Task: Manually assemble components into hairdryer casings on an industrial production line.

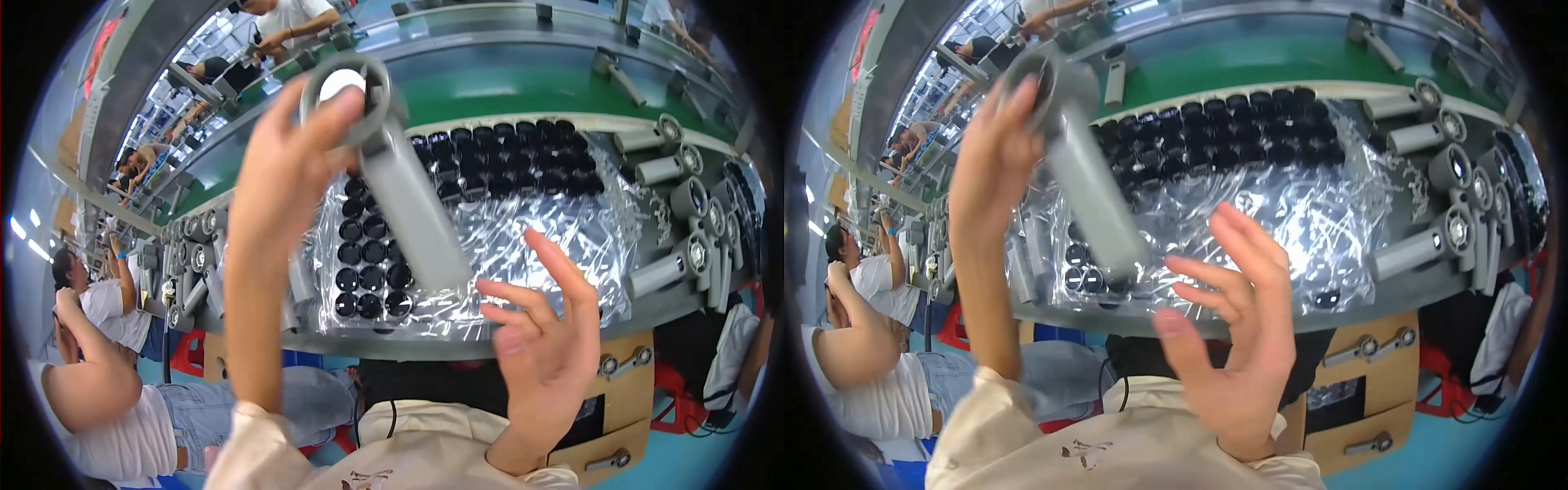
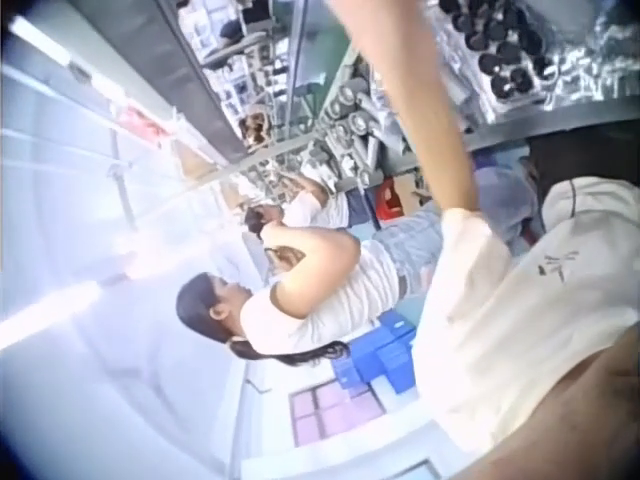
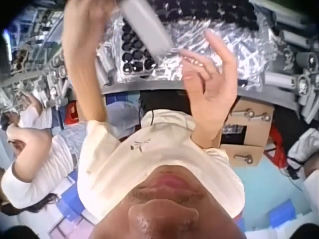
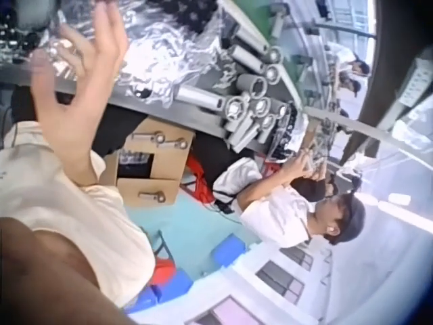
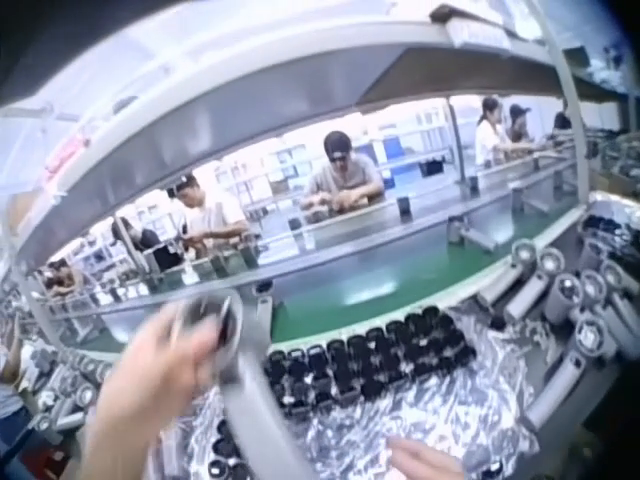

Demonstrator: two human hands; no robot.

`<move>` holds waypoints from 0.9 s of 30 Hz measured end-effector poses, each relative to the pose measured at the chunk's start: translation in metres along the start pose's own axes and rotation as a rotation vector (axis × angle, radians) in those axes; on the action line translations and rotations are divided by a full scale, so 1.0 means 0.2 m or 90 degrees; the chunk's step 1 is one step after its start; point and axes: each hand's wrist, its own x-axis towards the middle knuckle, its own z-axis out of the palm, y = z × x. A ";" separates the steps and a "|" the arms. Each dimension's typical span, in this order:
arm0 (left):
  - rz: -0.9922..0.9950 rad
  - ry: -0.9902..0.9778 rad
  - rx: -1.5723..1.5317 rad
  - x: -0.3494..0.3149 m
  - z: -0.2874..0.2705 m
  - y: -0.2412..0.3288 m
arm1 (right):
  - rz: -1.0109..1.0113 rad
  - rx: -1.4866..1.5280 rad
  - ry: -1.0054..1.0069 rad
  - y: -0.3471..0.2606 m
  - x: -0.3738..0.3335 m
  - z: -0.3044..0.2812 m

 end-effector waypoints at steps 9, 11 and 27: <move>-0.051 0.049 0.242 1.49 -0.41 -0.56 | -0.053 -0.096 0.007 -0.11 0.05 -0.17; -0.108 0.081 0.239 1.56 -0.31 -0.78 | -0.048 -0.180 0.083 -0.13 0.03 -0.30; 0.090 -0.005 0.835 1.31 -0.39 -0.82 | -0.144 -0.735 -0.117 -0.35 0.80 -0.61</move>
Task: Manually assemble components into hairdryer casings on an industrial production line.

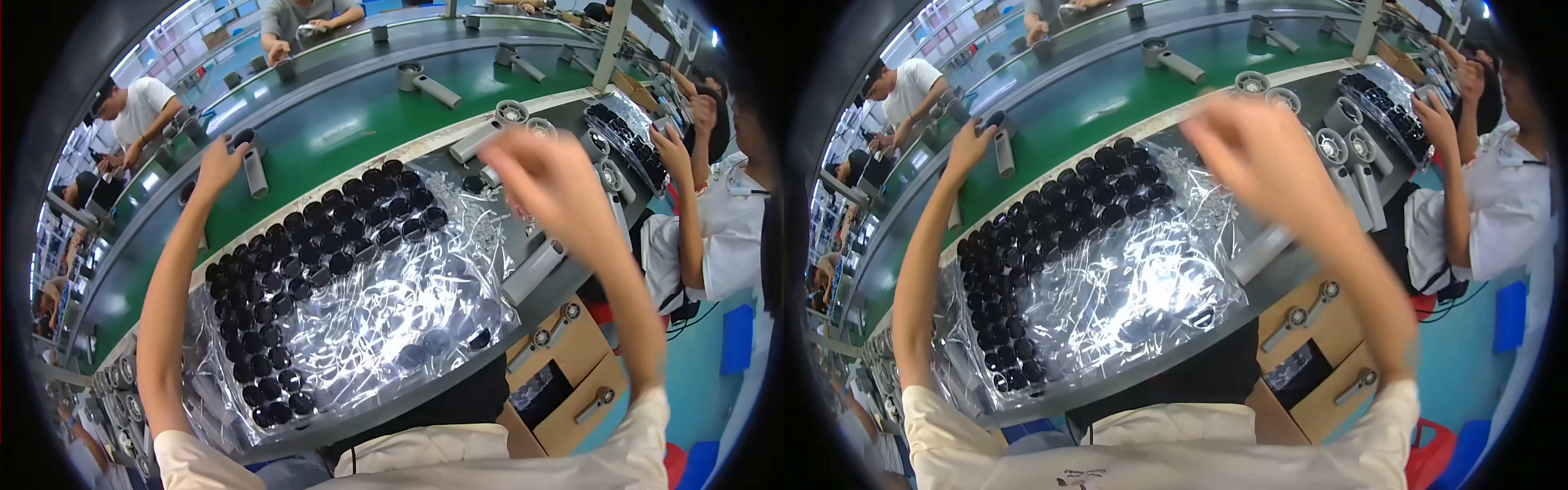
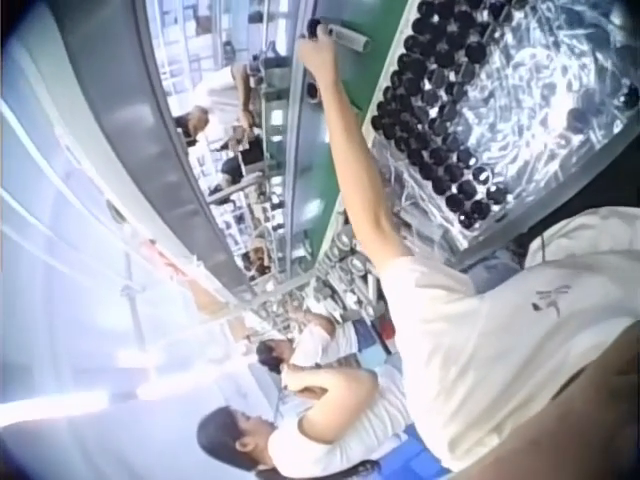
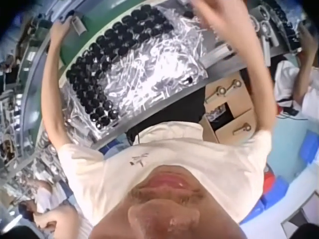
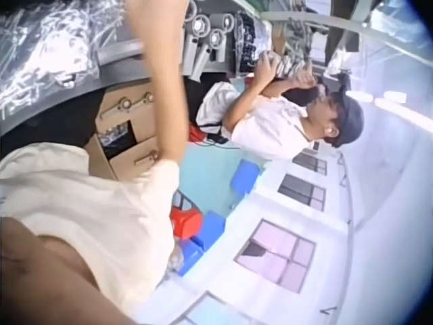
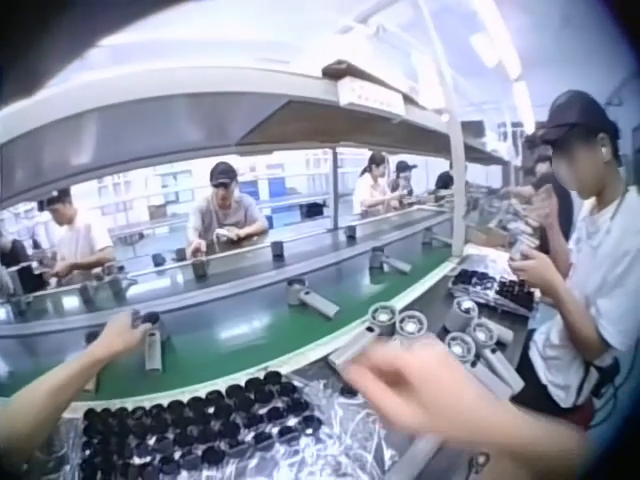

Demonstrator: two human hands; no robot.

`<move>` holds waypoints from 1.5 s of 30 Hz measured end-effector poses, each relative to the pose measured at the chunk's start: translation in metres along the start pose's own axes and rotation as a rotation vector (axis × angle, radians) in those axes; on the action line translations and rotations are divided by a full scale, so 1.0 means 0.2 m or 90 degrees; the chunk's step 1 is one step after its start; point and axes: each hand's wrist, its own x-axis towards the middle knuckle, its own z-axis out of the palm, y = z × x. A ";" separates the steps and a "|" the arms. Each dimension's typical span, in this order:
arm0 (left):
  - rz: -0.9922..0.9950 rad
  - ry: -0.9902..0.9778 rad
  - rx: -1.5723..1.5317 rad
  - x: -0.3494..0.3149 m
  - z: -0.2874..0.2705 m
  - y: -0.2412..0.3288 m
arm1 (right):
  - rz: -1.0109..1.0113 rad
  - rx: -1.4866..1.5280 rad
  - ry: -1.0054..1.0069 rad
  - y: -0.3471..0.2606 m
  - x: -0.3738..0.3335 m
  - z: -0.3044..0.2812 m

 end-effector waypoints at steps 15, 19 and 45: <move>-0.062 0.094 -0.690 -1.17 -0.80 1.11 | -0.083 -0.395 -0.112 0.65 1.14 0.47; -0.201 0.247 -0.909 -1.36 -0.52 1.07 | -0.076 -0.148 -0.260 -0.08 0.59 0.34; -0.456 -0.205 -1.710 -1.59 -0.17 1.02 | 0.030 -0.315 -0.208 0.35 -0.07 0.13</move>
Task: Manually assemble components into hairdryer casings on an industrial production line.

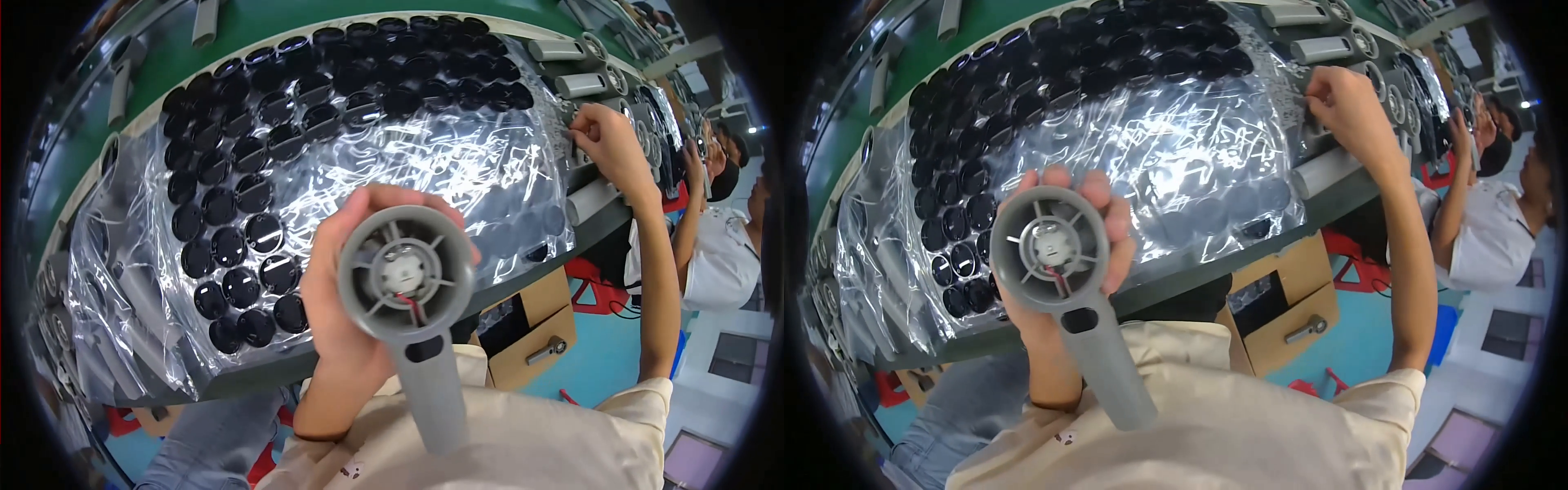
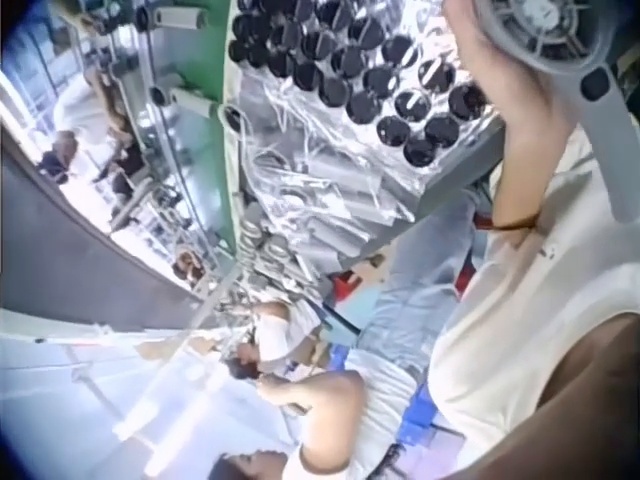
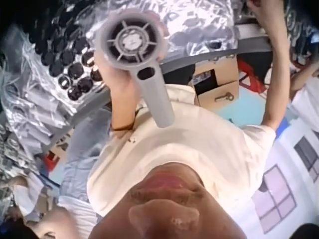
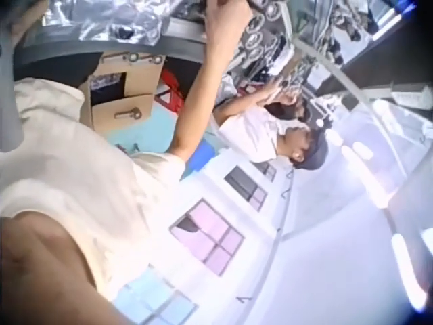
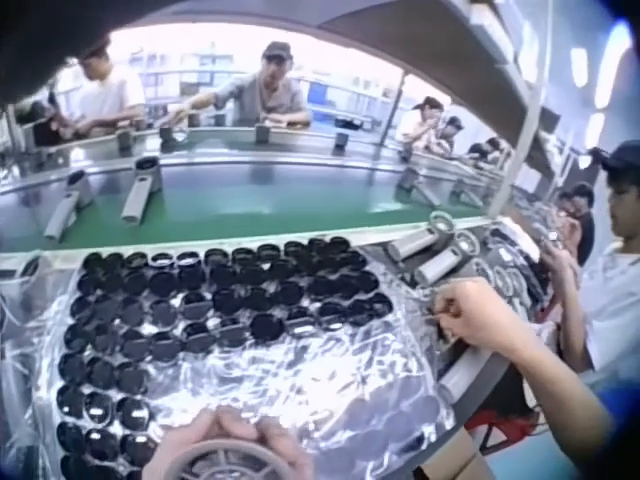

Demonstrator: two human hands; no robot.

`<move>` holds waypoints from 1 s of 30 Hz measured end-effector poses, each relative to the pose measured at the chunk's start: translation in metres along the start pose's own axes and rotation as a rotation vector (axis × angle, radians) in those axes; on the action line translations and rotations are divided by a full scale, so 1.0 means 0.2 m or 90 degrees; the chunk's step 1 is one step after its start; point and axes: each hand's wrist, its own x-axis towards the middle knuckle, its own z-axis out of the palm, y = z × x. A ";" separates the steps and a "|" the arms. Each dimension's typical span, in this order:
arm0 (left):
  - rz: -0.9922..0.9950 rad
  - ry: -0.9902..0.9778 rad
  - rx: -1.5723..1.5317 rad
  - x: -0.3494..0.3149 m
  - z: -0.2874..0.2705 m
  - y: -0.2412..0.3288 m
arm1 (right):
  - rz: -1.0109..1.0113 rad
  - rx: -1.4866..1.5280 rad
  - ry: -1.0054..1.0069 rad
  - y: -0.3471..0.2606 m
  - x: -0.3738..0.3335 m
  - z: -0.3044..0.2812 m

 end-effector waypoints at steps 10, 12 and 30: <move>0.028 -0.018 0.092 -0.01 -0.01 -0.03 | -0.015 0.334 0.100 -0.41 -0.11 -0.16; 0.025 0.019 0.071 0.00 0.00 -0.03 | -0.019 0.353 0.040 -0.58 -0.15 -0.17; 0.000 0.077 0.137 -0.04 0.03 -0.02 | -0.378 0.281 -0.025 -1.06 -0.27 -0.18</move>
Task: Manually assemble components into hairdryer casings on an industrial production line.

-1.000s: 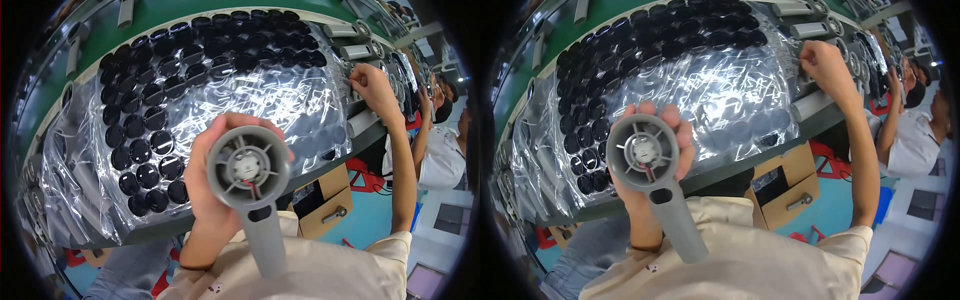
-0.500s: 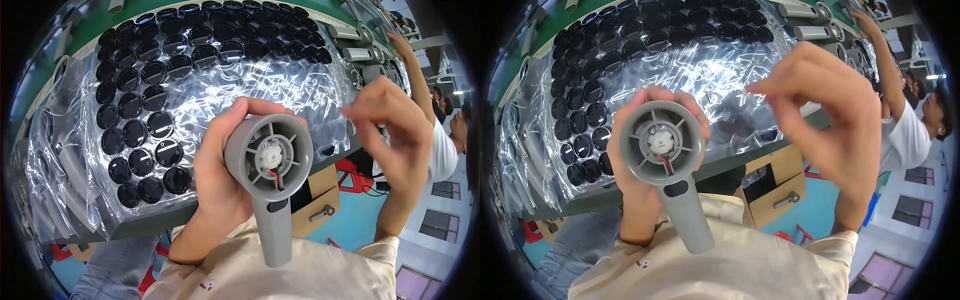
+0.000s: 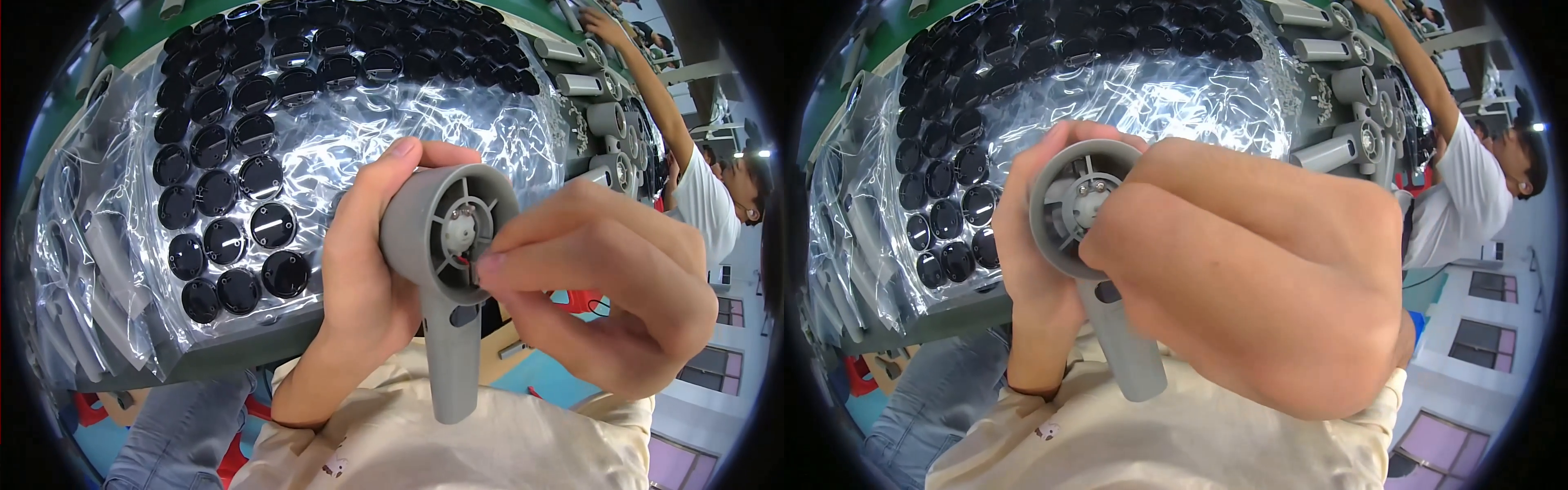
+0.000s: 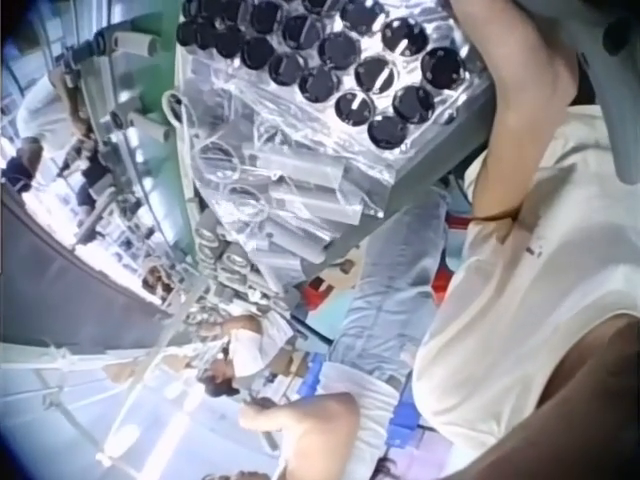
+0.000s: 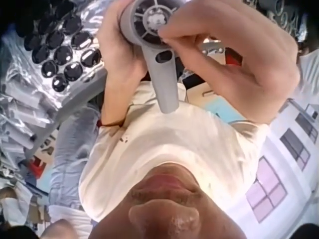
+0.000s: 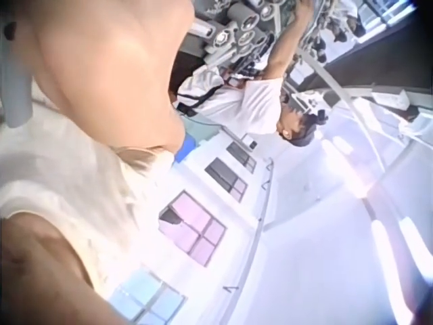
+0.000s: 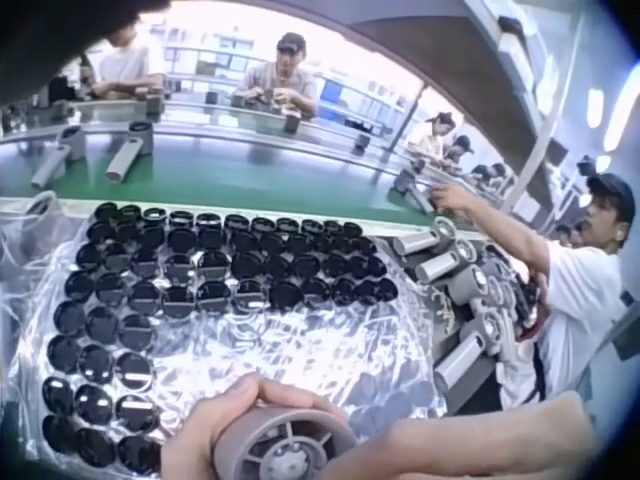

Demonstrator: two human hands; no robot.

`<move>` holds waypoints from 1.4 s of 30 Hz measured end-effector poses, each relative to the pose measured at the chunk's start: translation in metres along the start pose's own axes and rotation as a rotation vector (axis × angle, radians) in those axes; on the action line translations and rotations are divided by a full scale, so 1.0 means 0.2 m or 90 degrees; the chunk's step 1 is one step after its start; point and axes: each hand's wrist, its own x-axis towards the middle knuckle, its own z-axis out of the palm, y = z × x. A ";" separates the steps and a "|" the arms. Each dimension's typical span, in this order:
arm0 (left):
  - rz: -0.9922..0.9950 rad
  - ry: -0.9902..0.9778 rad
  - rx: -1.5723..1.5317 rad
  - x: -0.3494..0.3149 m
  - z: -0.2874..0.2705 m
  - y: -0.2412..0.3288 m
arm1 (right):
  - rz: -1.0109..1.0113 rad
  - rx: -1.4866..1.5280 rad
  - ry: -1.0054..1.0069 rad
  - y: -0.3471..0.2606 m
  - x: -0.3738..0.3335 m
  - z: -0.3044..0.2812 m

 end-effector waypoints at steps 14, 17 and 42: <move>0.015 -0.023 0.030 -0.03 -0.01 0.01 | 0.011 -0.113 0.026 -0.04 0.01 0.06; 0.018 -0.012 0.048 -0.02 -0.02 0.00 | 0.063 -0.136 -0.006 -0.08 0.01 0.05; 0.004 0.000 0.042 0.05 -0.02 -0.06 | -0.012 -0.222 -0.007 0.56 0.29 0.17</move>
